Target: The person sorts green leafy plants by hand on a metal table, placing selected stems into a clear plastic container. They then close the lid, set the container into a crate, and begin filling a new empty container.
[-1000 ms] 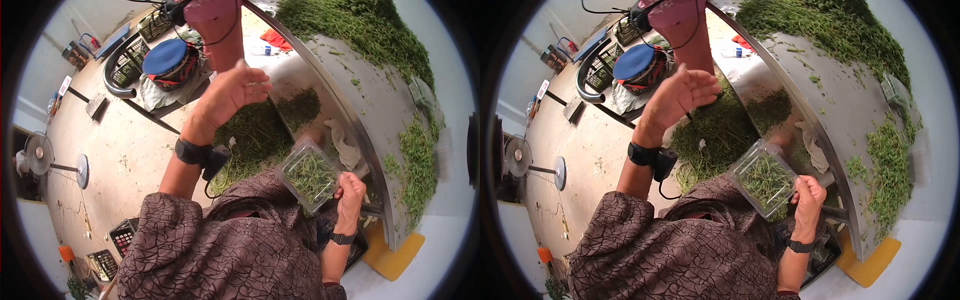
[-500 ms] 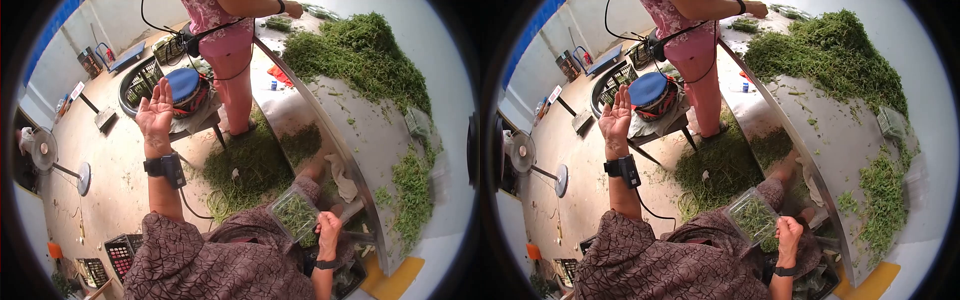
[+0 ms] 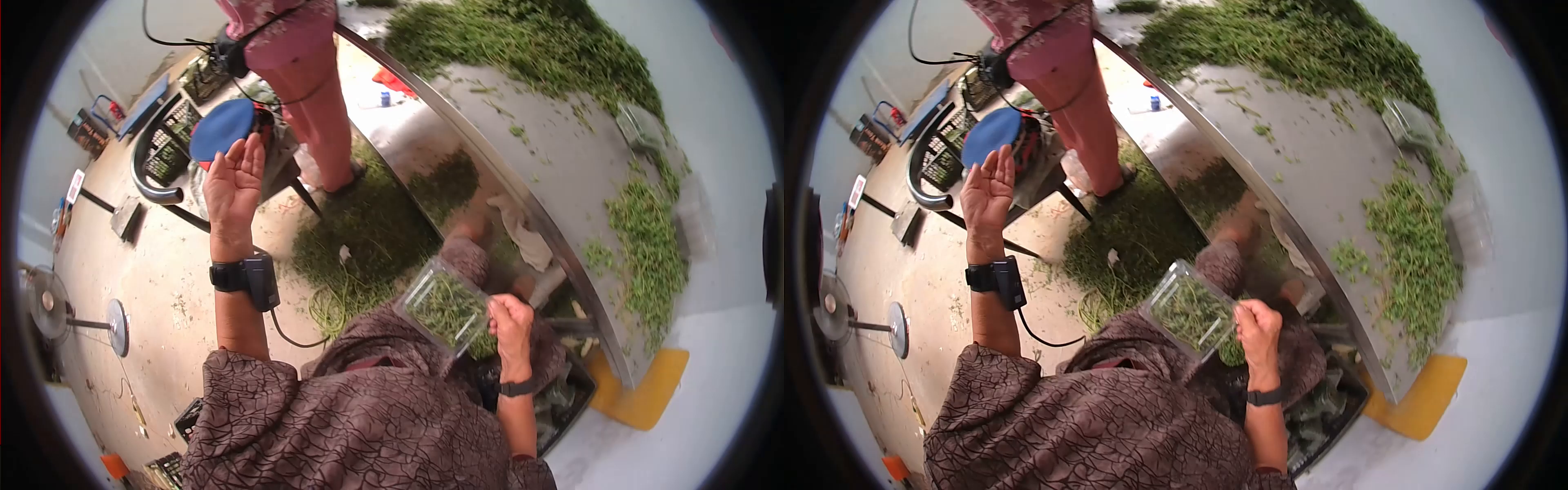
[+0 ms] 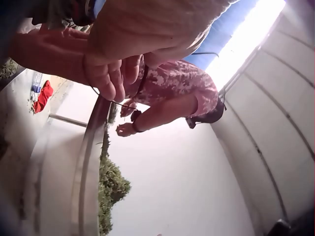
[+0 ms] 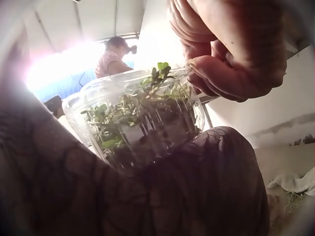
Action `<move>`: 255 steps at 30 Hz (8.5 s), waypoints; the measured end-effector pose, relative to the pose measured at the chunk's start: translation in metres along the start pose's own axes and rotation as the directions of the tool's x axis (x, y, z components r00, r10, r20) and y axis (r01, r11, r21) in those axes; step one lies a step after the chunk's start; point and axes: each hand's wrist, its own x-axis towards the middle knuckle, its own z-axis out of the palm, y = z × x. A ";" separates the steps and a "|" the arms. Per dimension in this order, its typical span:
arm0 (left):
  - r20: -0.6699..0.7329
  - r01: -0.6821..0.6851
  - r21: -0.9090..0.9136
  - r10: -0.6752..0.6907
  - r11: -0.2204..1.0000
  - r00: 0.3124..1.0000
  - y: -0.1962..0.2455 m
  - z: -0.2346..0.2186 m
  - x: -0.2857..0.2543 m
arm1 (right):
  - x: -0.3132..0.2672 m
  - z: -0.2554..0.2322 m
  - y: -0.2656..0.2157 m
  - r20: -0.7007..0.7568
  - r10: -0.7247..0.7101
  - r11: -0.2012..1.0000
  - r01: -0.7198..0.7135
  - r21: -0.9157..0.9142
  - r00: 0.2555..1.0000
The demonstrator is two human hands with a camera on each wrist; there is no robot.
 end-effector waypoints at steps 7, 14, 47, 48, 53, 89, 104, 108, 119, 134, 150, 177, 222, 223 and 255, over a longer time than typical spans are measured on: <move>0.332 0.082 0.851 -0.651 0.519 0.682 -0.120 0.029 -0.075 | -0.010 -0.002 -0.033 -0.038 -0.128 0.992 0.128 0.001 0.991; 0.355 -0.025 0.925 -0.839 0.379 0.413 -0.143 0.066 -0.103 | -0.028 -0.006 -0.056 -0.078 -0.176 0.984 0.176 -0.017 0.981; 0.549 -0.353 0.833 -0.707 0.425 0.445 -0.116 0.091 -0.125 | -0.057 0.004 -0.100 -0.064 -0.465 0.836 0.414 -0.360 0.883; 0.532 -0.357 0.843 -0.717 0.402 0.450 -0.116 0.092 -0.125 | -0.056 0.004 -0.097 -0.058 -0.470 0.834 0.421 -0.357 0.881; 0.424 -0.057 0.890 -0.774 0.453 0.469 -0.130 0.067 -0.106 | -0.052 0.002 -0.088 -0.149 -0.320 0.930 0.280 -0.240 0.936; -0.103 -0.261 -0.644 0.256 0.719 0.961 0.112 -0.087 0.061 | 0.013 -0.101 -0.114 -0.587 -0.284 0.873 0.457 0.169 0.758; 0.019 -0.170 -0.530 0.212 0.831 0.977 0.086 -0.095 0.071 | 0.009 -0.092 -0.120 -0.559 -0.275 0.898 0.416 0.140 0.782; 0.128 -0.027 -0.382 0.082 0.924 0.988 0.054 -0.091 0.085 | 0.006 -0.086 -0.121 -0.556 -0.283 0.897 0.421 0.137 0.781; 0.444 0.086 0.573 -0.397 0.815 0.803 -0.103 0.080 -0.012 | 0.002 -0.075 -0.117 -0.551 -0.341 0.850 0.501 0.166 0.762; 0.729 -0.298 0.681 -0.579 0.669 0.365 -0.138 0.167 -0.124 | -0.058 -0.036 -0.126 -0.360 -0.681 0.732 0.601 -0.320 0.637; 0.782 -0.409 0.623 -0.505 0.667 0.365 -0.134 0.153 -0.129 | -0.074 -0.019 -0.132 -0.124 -0.825 0.471 0.548 -0.691 0.552; 0.357 -0.430 0.833 -0.932 0.348 -0.063 -0.175 0.044 -0.113 | -0.052 0.000 -0.041 0.100 -0.158 0.927 0.182 -0.328 0.982; 0.467 -0.395 0.762 -0.858 0.513 -0.213 -0.198 0.035 -0.112 | -0.050 -0.005 -0.030 0.061 -0.148 0.882 0.160 -0.443 0.987; 0.483 -0.401 0.751 -0.850 0.525 -0.210 -0.198 0.035 -0.114 | -0.049 -0.005 -0.029 0.060 -0.146 0.881 0.157 -0.445 0.987; 0.309 -0.386 0.860 -0.942 0.334 -0.129 -0.195 0.050 -0.118 | -0.057 -0.005 -0.034 0.051 -0.251 0.820 0.241 -0.518 0.967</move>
